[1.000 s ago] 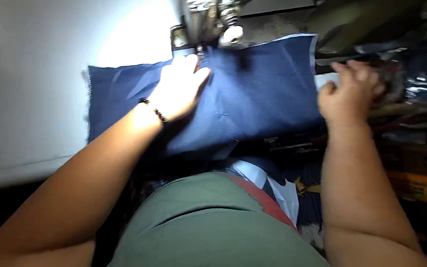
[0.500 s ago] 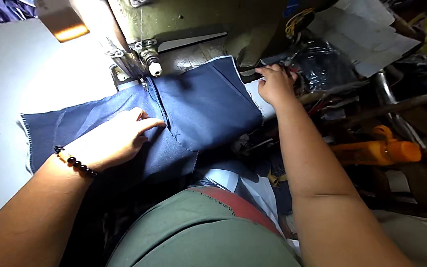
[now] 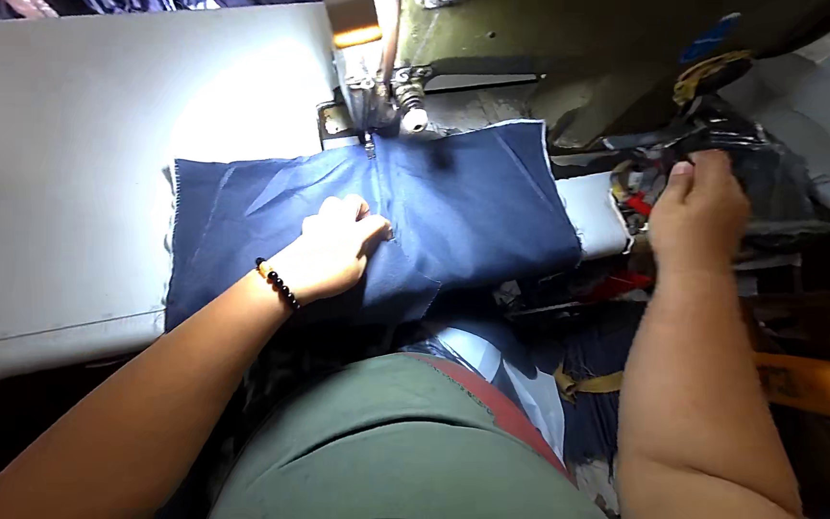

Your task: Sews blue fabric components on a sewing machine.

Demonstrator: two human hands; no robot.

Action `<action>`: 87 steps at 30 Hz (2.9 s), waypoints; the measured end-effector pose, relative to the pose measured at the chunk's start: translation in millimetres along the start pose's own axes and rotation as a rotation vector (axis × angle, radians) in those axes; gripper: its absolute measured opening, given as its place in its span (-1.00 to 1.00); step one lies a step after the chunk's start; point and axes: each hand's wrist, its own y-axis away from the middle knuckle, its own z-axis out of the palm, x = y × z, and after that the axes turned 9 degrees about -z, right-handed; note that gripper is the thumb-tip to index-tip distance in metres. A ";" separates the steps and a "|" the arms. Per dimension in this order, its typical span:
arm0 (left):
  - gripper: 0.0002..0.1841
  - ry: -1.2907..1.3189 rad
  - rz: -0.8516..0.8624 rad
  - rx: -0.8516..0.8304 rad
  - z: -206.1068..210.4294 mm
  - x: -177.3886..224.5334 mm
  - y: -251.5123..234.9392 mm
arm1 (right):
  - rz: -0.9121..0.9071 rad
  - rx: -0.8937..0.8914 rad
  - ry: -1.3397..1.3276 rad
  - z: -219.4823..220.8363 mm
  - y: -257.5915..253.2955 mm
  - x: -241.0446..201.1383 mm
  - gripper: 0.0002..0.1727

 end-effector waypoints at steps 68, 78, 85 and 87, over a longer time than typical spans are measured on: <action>-0.72 0.022 0.239 0.333 59.8 13.7 30.5 | -0.648 -0.378 -0.734 74.9 57.7 -180.7 -0.71; -0.74 0.092 0.283 0.396 63.0 11.0 33.5 | -0.466 -0.349 -1.164 89.0 60.6 -172.8 -0.83; -0.78 -0.002 0.290 0.455 68.2 14.0 31.3 | -0.366 -0.387 -1.229 88.6 58.1 -174.5 -0.86; -0.81 -0.024 0.291 0.462 69.1 17.2 30.9 | -0.390 -0.381 -1.131 87.8 57.7 -175.7 -0.85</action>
